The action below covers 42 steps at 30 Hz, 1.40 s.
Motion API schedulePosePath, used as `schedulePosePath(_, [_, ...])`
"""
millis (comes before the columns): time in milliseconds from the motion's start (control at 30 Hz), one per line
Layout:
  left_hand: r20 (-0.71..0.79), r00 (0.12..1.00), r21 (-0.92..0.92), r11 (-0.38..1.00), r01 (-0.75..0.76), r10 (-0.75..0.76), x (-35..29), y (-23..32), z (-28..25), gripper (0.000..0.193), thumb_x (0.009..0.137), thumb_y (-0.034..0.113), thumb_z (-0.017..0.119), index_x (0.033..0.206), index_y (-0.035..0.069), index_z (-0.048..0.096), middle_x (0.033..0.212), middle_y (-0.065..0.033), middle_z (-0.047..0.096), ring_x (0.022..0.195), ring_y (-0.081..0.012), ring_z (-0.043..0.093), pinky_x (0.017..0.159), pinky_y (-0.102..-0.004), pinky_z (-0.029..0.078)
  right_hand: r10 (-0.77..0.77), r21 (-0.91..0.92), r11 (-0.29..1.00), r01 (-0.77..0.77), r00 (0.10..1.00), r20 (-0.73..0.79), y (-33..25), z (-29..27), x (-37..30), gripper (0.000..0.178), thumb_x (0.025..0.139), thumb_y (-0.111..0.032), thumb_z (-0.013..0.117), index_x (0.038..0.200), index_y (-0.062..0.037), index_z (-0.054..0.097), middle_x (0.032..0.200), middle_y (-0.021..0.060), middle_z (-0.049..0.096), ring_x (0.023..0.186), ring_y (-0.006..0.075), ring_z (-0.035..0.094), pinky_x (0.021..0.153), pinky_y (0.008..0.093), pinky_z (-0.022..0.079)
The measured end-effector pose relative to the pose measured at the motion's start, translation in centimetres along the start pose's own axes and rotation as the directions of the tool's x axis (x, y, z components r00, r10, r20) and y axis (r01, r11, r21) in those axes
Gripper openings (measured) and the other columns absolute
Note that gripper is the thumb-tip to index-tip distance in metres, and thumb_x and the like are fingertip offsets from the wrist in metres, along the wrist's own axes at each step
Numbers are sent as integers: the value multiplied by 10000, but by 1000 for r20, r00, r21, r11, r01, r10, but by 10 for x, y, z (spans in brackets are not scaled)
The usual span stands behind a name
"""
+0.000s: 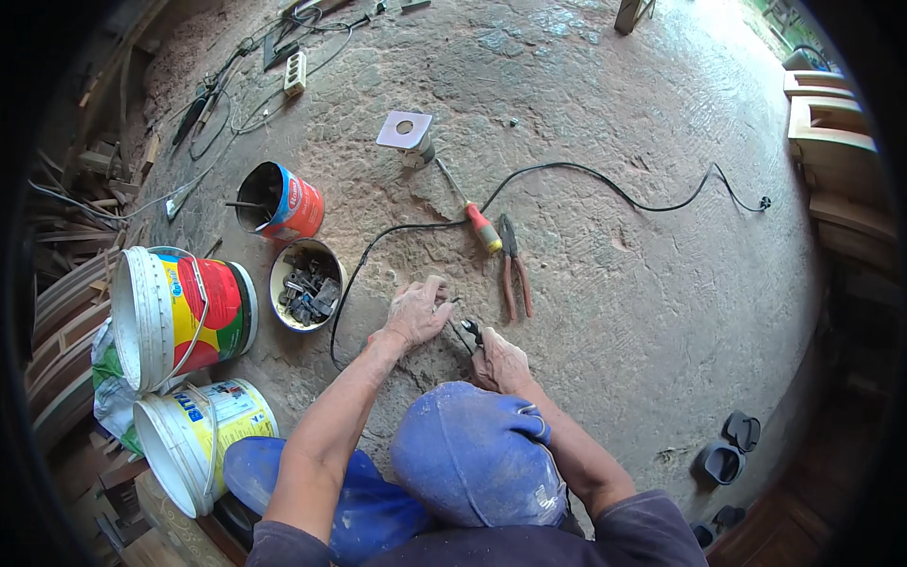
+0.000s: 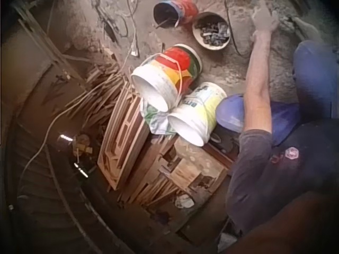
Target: The person handles a handheld router and adjusts a part using a small tool, then uses the router to shape the edges of a wooden frame.
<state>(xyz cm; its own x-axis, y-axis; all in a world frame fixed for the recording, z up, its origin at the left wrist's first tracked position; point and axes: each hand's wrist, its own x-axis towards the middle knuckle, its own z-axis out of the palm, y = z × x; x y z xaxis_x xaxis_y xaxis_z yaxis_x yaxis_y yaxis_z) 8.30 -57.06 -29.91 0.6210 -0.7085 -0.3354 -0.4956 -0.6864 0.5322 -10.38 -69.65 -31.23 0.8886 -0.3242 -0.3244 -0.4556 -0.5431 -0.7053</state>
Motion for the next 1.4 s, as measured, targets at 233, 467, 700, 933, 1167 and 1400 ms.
schedulePosePath(233, [13, 959, -286, 918, 275, -283, 33, 0, 41, 246, 816, 181, 712, 1017, 42, 682, 874, -84, 758, 836, -225, 725, 786, -394, 553, -39, -4, 999, 39, 997, 61, 5, 9, -1, 289, 971, -372, 613, 1025, -94, 557, 859, 222, 708, 823, 466, 689, 697, 570, 532])
schedulePosePath(467, [54, 942, -436, 841, 321, -332, 58, -10, 45, 228, 753, 113, 766, 952, 8, 726, 802, -102, 745, 726, -169, 705, 697, -309, 561, -74, 19, 997, 73, 994, 75, 10, 6, 0, 299, 974, -393, 611, 1007, -100, 562, 846, 208, 714, 805, 438, 702, 683, 560, 537])
schedulePosePath(700, [-118, 990, -219, 974, 52, -79, 23, 19, 17, 532, 772, 169, 788, 1250, 54, 585, 904, -110, 714, 887, -274, 699, 825, -404, 549, -103, 20, 995, 102, 991, 83, 14, 2, 0, 287, 985, -388, 597, 1000, -103, 572, 847, 195, 699, 807, 417, 706, 674, 540, 546])
schedulePosePath(933, [-206, 972, -106, 990, 97, -118, 2, 15, 29, 464, 794, 118, 766, 1205, 72, 555, 882, -121, 637, 895, -332, 628, 817, -478, 506, -101, 136, 982, 129, 975, -196, -1, -6, 30, 278, 970, -319, 616, 972, -60, 716, 876, 192, 728, 848, 374, 727, 695, 490, 566])
schedulePosePath(1167, [-229, 957, -62, 984, 168, -177, 5, 20, 32, 431, 801, 105, 770, 1164, 73, 540, 891, -142, 624, 896, -361, 617, 808, -505, 496, 196, 572, 754, -323, 942, 273, 8, -4, 105, 267, 915, -244, 675, 913, 16, 737, 792, 103, 720, 679, 178, 700, 604, 334, 564])
schedulePosePath(1400, [-215, 961, -66, 985, 162, -173, 1, 24, 33, 447, 811, 131, 774, 1182, 88, 529, 1002, -173, 632, 984, -391, 615, 847, -522, 493, 344, 605, 644, -469, 883, 318, 9, -2, 119, 257, 888, -194, 609, 822, 35, 707, 748, 120, 734, 617, 183, 714, 588, 347, 584])
